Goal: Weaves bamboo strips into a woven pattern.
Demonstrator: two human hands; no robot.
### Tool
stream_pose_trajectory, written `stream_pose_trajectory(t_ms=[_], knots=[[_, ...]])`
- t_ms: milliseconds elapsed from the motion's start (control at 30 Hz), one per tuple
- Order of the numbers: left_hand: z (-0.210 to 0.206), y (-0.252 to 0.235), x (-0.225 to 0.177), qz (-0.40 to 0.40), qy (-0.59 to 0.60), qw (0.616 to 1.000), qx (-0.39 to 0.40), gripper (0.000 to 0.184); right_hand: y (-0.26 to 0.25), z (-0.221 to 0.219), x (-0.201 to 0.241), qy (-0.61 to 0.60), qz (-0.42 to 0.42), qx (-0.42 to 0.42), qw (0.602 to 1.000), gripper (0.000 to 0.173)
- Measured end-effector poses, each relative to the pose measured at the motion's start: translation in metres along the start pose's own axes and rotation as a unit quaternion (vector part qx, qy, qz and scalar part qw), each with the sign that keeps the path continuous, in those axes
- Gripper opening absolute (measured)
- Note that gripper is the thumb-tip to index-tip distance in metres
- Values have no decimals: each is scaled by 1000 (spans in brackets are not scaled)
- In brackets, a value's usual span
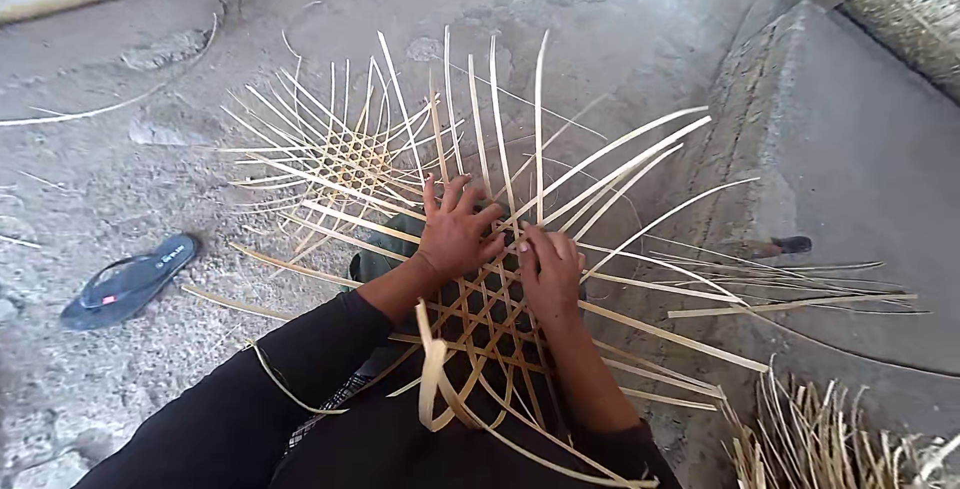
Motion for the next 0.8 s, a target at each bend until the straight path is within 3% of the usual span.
stream_pose_trajectory(t_ms=[433,600,733,800], knots=[[-2,0,4,17,5,1000,20,41,2,-3,-16,87,-37,-61,994,29],[1,1,6,8,-8,1000,5,40,1,-3,-16,83,-33,-47,995,31],[37,-16,12,10,112,990,-83,49,10,4,6,59,-28,-10,998,46],[46,-43,25,81,244,965,-55,67,19,-8,20,50,-21,43,998,55]])
Point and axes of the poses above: each hand's wrist, its own y-axis away from the middle knuckle, its own z-axis out of the back of the hand, x = y × z, the point moved 8 cm from there along -y, towards the middle knuckle, and after that the axes turned 6 degrees about -y, right-handed, at the moved point
